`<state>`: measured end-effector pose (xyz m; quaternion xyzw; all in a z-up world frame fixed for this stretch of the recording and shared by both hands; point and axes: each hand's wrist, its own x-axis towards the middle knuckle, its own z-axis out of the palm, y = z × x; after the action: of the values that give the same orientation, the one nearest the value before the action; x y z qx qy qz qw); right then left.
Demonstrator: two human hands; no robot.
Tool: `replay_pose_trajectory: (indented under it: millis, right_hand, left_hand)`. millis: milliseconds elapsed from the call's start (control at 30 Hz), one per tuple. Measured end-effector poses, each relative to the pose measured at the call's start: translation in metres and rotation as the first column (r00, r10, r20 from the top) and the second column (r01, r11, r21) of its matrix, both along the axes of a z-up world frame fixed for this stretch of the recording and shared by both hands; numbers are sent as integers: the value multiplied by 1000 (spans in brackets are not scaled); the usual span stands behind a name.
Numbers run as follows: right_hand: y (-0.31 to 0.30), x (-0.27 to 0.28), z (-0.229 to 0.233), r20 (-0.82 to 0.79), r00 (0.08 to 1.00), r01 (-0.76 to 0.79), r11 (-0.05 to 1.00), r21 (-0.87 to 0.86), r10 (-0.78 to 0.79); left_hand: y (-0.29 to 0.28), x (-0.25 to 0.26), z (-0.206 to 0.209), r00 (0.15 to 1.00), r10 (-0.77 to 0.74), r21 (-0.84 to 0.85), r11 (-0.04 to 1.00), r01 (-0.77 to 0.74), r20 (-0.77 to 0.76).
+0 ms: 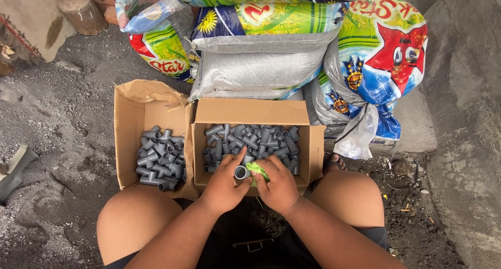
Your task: Cleaning grey PVC pipe T-fittings using a green cloth and sorting them between cardboard boxes.
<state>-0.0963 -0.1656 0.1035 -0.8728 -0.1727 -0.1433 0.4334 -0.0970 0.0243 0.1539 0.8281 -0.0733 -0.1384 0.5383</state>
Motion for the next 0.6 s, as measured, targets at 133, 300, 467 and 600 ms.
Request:
replay_pose_trajectory:
  millis: [133, 300, 467, 600]
  right_hand:
    - [-7, 9, -8, -44, 994, 104, 994, 22, -103]
    - [1, -1, -1, -72, 996, 59, 998, 38, -56]
    - [-1, 6, 3, -78, 990, 123, 991, 60, -118]
    - [7, -2, 8, -142, 982, 136, 988, 66, -126]
  left_hand:
    - [2, 0, -3, 999, -40, 1, 999, 40, 33]
    - [-1, -3, -8, 1000, 9, 24, 1000, -9, 20]
    - [-4, -2, -7, 996, 53, 49, 998, -49, -77]
    - [-4, 0, -11, 998, 53, -20, 998, -54, -32]
